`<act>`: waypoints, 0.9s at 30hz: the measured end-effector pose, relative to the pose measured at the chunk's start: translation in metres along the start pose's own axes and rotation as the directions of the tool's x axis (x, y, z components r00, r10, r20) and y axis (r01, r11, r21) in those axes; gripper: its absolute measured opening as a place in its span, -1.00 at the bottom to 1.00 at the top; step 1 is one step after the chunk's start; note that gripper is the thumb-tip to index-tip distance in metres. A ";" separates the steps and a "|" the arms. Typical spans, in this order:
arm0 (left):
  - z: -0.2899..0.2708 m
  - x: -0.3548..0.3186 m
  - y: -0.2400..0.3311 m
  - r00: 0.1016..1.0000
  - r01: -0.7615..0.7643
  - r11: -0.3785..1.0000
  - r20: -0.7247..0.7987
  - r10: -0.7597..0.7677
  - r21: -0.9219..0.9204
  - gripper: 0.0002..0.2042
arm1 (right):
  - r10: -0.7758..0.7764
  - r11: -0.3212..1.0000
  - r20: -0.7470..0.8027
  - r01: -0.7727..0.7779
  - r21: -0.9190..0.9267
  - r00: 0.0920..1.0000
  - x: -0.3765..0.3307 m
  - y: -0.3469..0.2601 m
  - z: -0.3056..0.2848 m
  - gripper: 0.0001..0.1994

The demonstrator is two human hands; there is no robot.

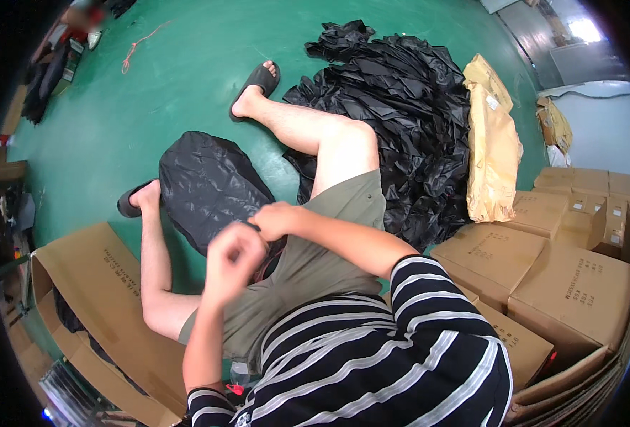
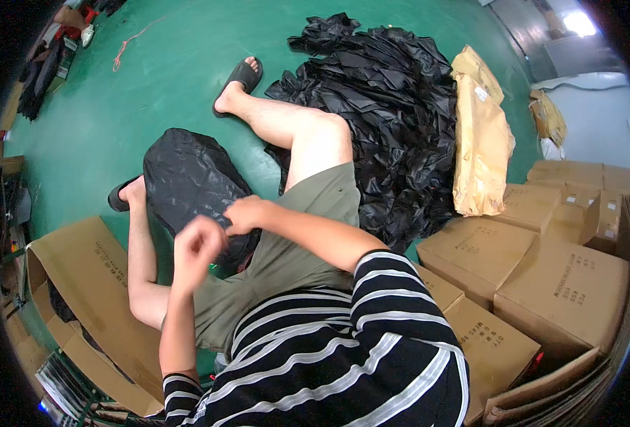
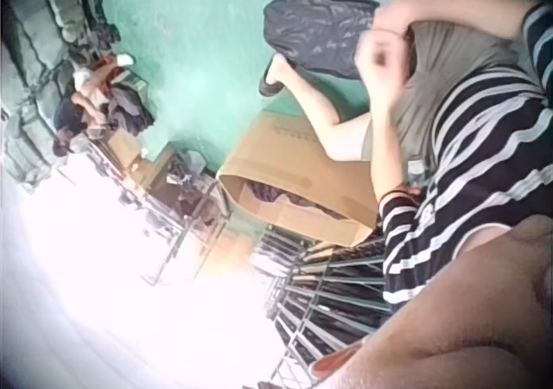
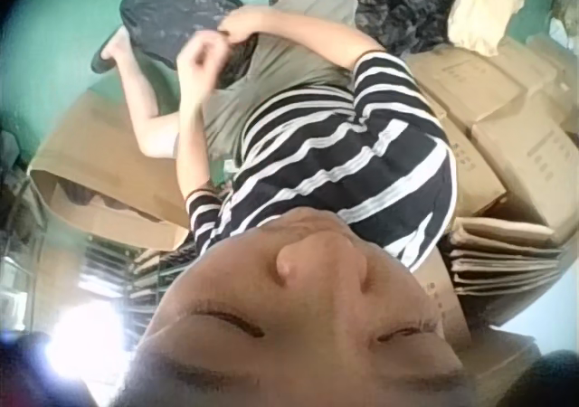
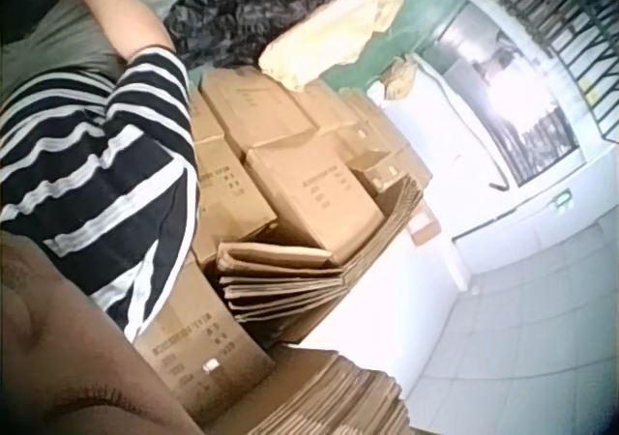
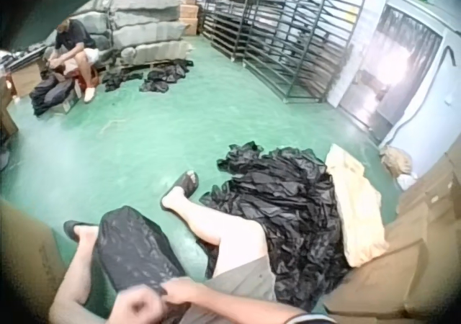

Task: Inspecting and organizing black fabric covers in a warehouse.

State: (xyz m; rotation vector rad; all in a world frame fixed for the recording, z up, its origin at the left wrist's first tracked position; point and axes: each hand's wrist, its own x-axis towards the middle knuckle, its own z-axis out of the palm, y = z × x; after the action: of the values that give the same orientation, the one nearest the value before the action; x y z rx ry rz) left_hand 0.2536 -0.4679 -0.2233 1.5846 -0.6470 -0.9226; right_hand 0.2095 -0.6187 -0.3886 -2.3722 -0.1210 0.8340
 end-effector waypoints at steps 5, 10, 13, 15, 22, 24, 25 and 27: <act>-0.047 0.029 -0.136 0.980 0.101 0.627 -0.185 0.070 0.773 -0.78 | 0.361 0.876 -0.932 0.327 0.355 0.043 -0.079 0.089 -0.067 -0.73; -0.048 0.017 -0.189 0.974 0.220 0.574 -0.147 -0.172 0.789 -0.74 | 0.588 0.682 -0.662 -0.156 0.715 -0.465 -0.199 0.294 -0.005 -0.80; -0.051 0.005 -0.203 0.965 0.262 0.598 -0.194 -0.178 0.757 -0.68 | 0.758 -0.199 -0.041 -0.291 0.936 -0.651 -0.231 0.291 0.041 -0.59; -0.046 0.008 -0.196 0.968 0.246 0.602 -0.166 -0.186 0.759 -0.65 | 0.799 -0.405 0.150 -0.338 0.849 -0.582 -0.256 0.305 0.072 -0.46; -0.043 0.007 -0.197 0.962 0.266 0.619 -0.161 -0.221 0.739 -0.57 | 0.816 -0.075 -0.131 -0.328 0.942 -0.563 -0.261 0.324 0.087 -0.46; -0.045 -0.005 -0.193 0.967 0.247 0.604 -0.155 -0.200 0.758 -0.55 | 0.877 -0.214 0.022 -0.348 0.913 -0.481 -0.246 0.294 0.065 -0.42; -0.038 0.000 -0.187 0.965 0.250 0.616 -0.138 -0.224 0.747 -0.54 | 0.915 -0.267 0.090 -0.423 0.866 -0.393 -0.266 0.320 0.075 -0.44; -0.036 -0.007 -0.184 0.965 0.253 0.602 -0.151 -0.215 0.758 -0.54 | 0.926 -0.349 0.240 -0.414 0.841 -0.292 -0.259 0.317 0.073 -0.40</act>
State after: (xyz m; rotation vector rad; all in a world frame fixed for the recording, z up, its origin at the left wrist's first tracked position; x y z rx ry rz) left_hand 0.2671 -0.4032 -0.3990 2.5186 -0.8877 -0.8297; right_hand -0.0750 -0.9076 -0.4775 -1.1775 2.3118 0.2219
